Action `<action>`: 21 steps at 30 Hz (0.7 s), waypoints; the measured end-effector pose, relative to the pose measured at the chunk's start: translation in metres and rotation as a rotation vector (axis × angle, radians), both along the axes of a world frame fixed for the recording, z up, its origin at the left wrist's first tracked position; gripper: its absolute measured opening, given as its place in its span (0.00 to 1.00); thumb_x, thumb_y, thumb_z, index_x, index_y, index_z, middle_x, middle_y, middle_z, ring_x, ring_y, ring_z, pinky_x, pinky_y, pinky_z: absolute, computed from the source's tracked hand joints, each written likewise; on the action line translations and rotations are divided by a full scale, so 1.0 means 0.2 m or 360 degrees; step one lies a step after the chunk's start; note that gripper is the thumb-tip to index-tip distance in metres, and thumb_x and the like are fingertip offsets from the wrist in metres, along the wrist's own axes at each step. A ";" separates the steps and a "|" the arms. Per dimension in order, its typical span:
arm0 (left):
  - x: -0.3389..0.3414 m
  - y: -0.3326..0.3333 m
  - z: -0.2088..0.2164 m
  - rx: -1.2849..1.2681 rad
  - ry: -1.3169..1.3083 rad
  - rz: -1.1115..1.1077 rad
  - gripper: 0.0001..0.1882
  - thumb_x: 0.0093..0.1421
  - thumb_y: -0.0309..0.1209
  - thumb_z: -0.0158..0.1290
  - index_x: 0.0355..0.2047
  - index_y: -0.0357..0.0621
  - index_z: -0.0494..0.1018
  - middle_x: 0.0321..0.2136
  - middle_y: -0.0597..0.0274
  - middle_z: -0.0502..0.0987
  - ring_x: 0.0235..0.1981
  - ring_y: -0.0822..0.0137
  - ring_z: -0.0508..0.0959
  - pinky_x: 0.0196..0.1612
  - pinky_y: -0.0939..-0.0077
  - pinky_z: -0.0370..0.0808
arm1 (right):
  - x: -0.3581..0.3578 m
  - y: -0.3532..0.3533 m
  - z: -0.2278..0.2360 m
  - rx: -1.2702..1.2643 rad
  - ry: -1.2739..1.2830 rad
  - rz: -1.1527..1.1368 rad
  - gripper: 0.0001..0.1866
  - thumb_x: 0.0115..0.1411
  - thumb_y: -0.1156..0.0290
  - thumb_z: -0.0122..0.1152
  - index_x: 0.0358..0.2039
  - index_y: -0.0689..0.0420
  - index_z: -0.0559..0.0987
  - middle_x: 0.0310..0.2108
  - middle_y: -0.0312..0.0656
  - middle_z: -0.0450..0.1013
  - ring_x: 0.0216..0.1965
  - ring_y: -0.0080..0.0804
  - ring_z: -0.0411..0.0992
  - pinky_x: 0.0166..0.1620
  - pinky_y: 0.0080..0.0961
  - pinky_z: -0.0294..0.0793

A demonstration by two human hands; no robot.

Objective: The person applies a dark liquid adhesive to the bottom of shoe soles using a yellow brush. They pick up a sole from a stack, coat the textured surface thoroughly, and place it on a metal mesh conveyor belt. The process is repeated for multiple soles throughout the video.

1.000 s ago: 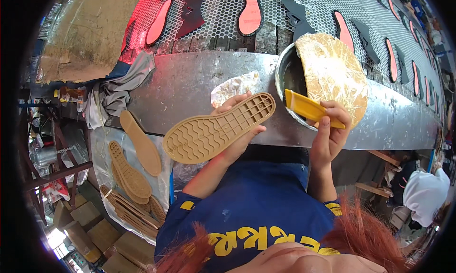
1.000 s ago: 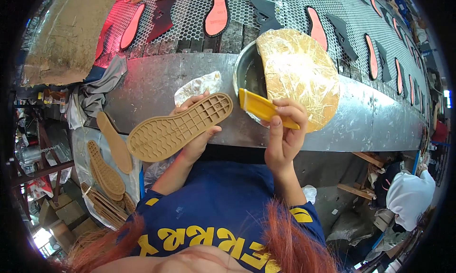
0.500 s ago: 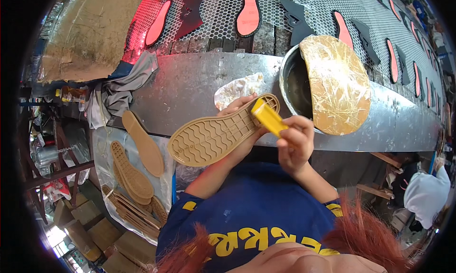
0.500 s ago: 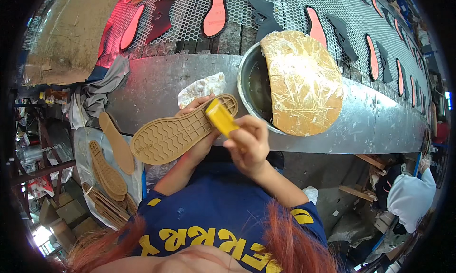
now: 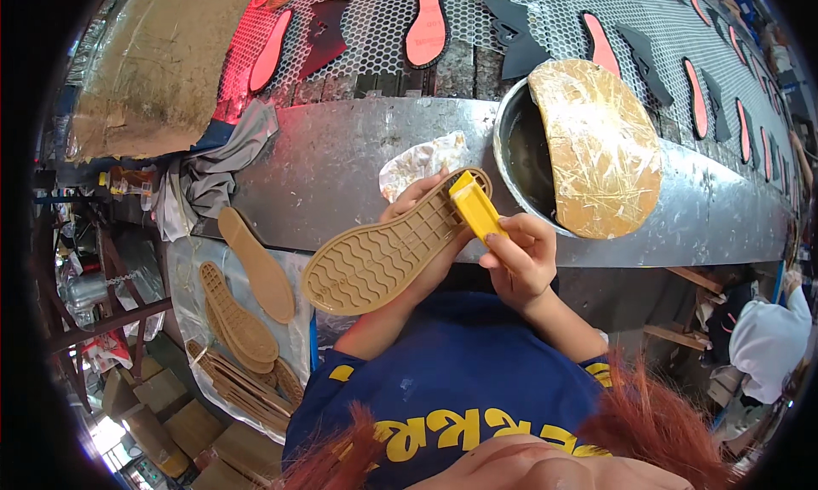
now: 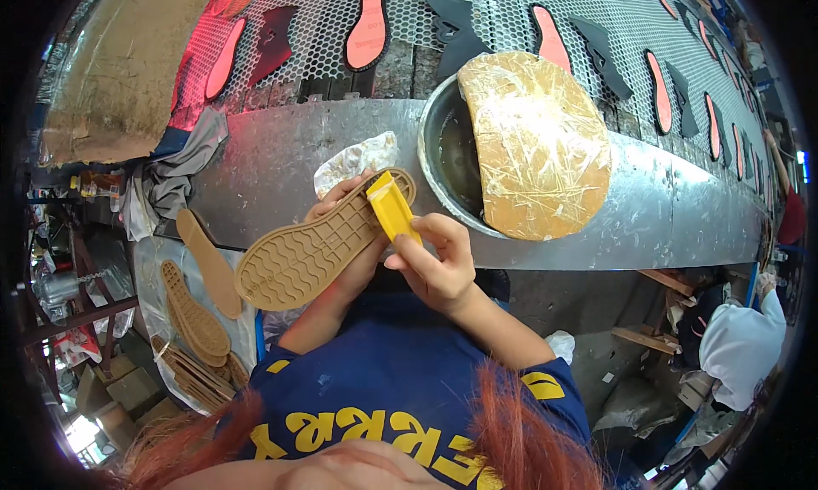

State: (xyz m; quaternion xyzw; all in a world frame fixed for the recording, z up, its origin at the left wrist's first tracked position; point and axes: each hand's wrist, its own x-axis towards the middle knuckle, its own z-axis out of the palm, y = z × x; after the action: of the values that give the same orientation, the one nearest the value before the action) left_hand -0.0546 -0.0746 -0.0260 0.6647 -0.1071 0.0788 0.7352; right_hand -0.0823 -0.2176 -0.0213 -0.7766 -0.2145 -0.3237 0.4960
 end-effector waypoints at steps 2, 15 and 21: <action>-0.01 -0.03 -0.01 -0.0170 -0.0098 0.0036 0.32 0.49 0.28 0.64 0.54 0.45 0.64 0.55 0.60 0.65 0.55 0.70 0.69 0.57 0.77 0.63 | -0.01 -0.01 -0.01 -0.0059 -0.0006 -0.0033 0.15 0.51 0.67 0.68 0.38 0.59 0.78 0.42 0.50 0.64 0.39 0.35 0.70 0.40 0.24 0.75; -0.02 0.02 0.01 0.0450 -0.0040 0.0169 0.32 0.45 0.30 0.68 0.50 0.45 0.69 0.52 0.61 0.69 0.51 0.73 0.72 0.53 0.81 0.64 | -0.06 0.01 0.02 -0.0124 0.0039 -0.0196 0.17 0.48 0.70 0.70 0.39 0.56 0.79 0.39 0.47 0.68 0.36 0.36 0.71 0.36 0.24 0.74; -0.02 0.00 0.00 0.0311 -0.0109 0.0254 0.33 0.45 0.24 0.66 0.52 0.44 0.65 0.52 0.56 0.68 0.53 0.65 0.71 0.55 0.75 0.66 | -0.12 -0.01 0.05 -0.0163 0.0070 -0.0084 0.14 0.53 0.71 0.65 0.41 0.60 0.77 0.40 0.49 0.65 0.36 0.34 0.71 0.38 0.24 0.75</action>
State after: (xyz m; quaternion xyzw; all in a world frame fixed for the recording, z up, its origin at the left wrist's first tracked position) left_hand -0.0594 -0.0753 -0.0264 0.7365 -0.0861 0.1490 0.6542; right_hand -0.1064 -0.2196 -0.0104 -0.8133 -0.1994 -0.3081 0.4515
